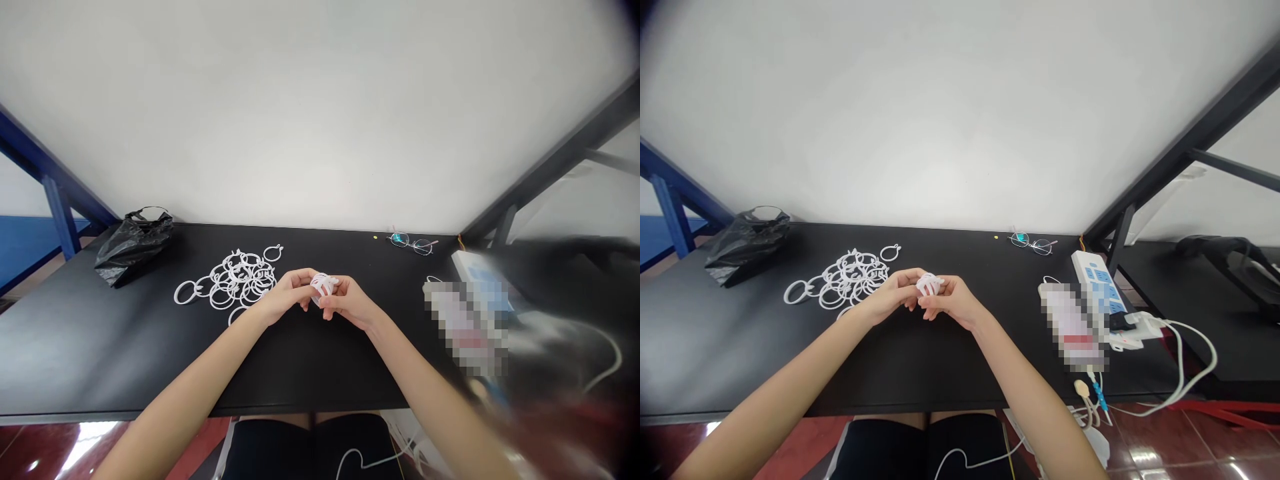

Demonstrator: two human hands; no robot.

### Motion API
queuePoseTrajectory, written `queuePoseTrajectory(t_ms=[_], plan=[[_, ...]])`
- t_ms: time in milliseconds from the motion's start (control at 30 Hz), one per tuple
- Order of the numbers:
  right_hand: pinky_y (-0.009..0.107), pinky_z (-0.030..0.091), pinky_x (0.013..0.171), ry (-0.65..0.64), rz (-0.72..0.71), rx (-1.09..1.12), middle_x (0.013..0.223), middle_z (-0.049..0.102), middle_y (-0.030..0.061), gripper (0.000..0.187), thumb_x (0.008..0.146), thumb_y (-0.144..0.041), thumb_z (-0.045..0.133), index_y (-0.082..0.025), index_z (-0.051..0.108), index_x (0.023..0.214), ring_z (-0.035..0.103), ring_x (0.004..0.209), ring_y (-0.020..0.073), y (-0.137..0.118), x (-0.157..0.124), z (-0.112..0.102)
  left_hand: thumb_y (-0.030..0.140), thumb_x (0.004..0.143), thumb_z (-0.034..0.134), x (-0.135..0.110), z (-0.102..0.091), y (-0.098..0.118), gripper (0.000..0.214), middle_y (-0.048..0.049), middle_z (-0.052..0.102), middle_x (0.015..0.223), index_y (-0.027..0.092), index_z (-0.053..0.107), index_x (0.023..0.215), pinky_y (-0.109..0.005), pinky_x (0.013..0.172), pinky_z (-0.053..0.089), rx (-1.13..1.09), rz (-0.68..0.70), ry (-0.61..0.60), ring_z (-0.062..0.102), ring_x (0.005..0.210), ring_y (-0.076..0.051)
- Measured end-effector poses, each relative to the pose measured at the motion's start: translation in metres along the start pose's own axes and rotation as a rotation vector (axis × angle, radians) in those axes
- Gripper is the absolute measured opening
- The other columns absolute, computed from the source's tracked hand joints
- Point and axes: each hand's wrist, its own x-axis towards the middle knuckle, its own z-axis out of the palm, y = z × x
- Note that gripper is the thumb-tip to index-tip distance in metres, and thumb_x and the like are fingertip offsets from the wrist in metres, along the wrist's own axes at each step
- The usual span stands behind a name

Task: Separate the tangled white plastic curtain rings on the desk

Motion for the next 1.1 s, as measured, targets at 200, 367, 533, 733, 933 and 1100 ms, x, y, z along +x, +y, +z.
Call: queuePoseTrajectory(t_ms=[200, 367, 533, 733, 933, 1100], plan=[[0.021, 0.056, 0.050, 0.050, 0.026, -0.084, 0.063, 0.071, 0.0023, 0.035, 0.055, -0.033, 0.090, -0.012, 0.072, 0.078, 0.069, 0.053, 0.0143, 0.003, -0.002, 0.003, 0.028, 0.084, 0.054, -0.004, 0.003, -0.003, 0.017, -0.0036, 0.064, 0.088, 0.017, 0.060, 0.096, -0.024, 0.060, 0.043, 0.505, 0.205, 0.102, 0.055, 0.066, -0.013], [0.024, 0.057, 0.053, 0.061, 0.103, -0.132, 0.063, 0.071, 0.0046, 0.040, 0.058, -0.038, 0.089, -0.010, 0.072, 0.080, 0.071, 0.056, 0.0172, 0.011, -0.001, 0.015, 0.024, 0.085, 0.053, -0.007, -0.001, -0.009, 0.006, 0.0000, 0.059, 0.071, 0.020, 0.056, 0.088, -0.024, 0.053, 0.030, 1.021, 0.250, 0.106, 0.049, 0.056, -0.014], [0.026, 0.058, 0.059, 0.021, 0.047, -0.078, 0.070, 0.071, 0.0035, 0.038, 0.064, -0.041, 0.086, -0.012, 0.072, 0.084, 0.071, 0.056, 0.0151, 0.012, 0.000, 0.015, 0.017, 0.083, 0.048, -0.003, -0.005, -0.013, 0.012, 0.0024, 0.060, 0.064, 0.019, 0.057, 0.092, -0.021, 0.054, 0.035, 0.763, 0.234, 0.062, 0.052, 0.054, -0.012], [0.031, 0.059, 0.063, 0.009, -0.043, -0.117, 0.068, 0.069, 0.0022, 0.037, 0.066, -0.046, 0.083, -0.013, 0.070, 0.075, 0.069, 0.056, 0.0157, 0.015, -0.001, 0.022, 0.012, 0.071, 0.050, 0.002, -0.011, -0.016, 0.019, 0.0024, 0.061, 0.064, 0.014, 0.062, 0.085, -0.020, 0.056, 0.041, 0.554, 0.250, 0.061, 0.054, 0.058, -0.011], [0.027, 0.052, 0.053, 0.070, -0.222, -0.232, 0.062, 0.062, -0.0008, 0.036, 0.075, -0.048, 0.075, -0.015, 0.064, 0.066, 0.064, 0.046, 0.0133, 0.024, -0.006, 0.036, 0.017, 0.075, 0.058, 0.000, -0.010, -0.013, 0.012, 0.0016, 0.060, 0.060, 0.012, 0.066, 0.081, -0.019, 0.052, 0.039, 0.520, 0.260, 0.062, 0.052, 0.053, -0.009], [0.028, 0.051, 0.053, 0.070, -0.302, -0.339, 0.060, 0.063, 0.0000, 0.035, 0.083, -0.048, 0.068, -0.016, 0.063, 0.068, 0.066, 0.047, 0.0157, 0.028, -0.013, 0.034, 0.037, 0.081, 0.064, 0.001, -0.004, -0.015, 0.028, 0.0015, 0.055, 0.049, 0.012, 0.063, 0.068, -0.019, 0.044, 0.038, 0.300, 0.180, 0.006, 0.050, 0.043, -0.009]])
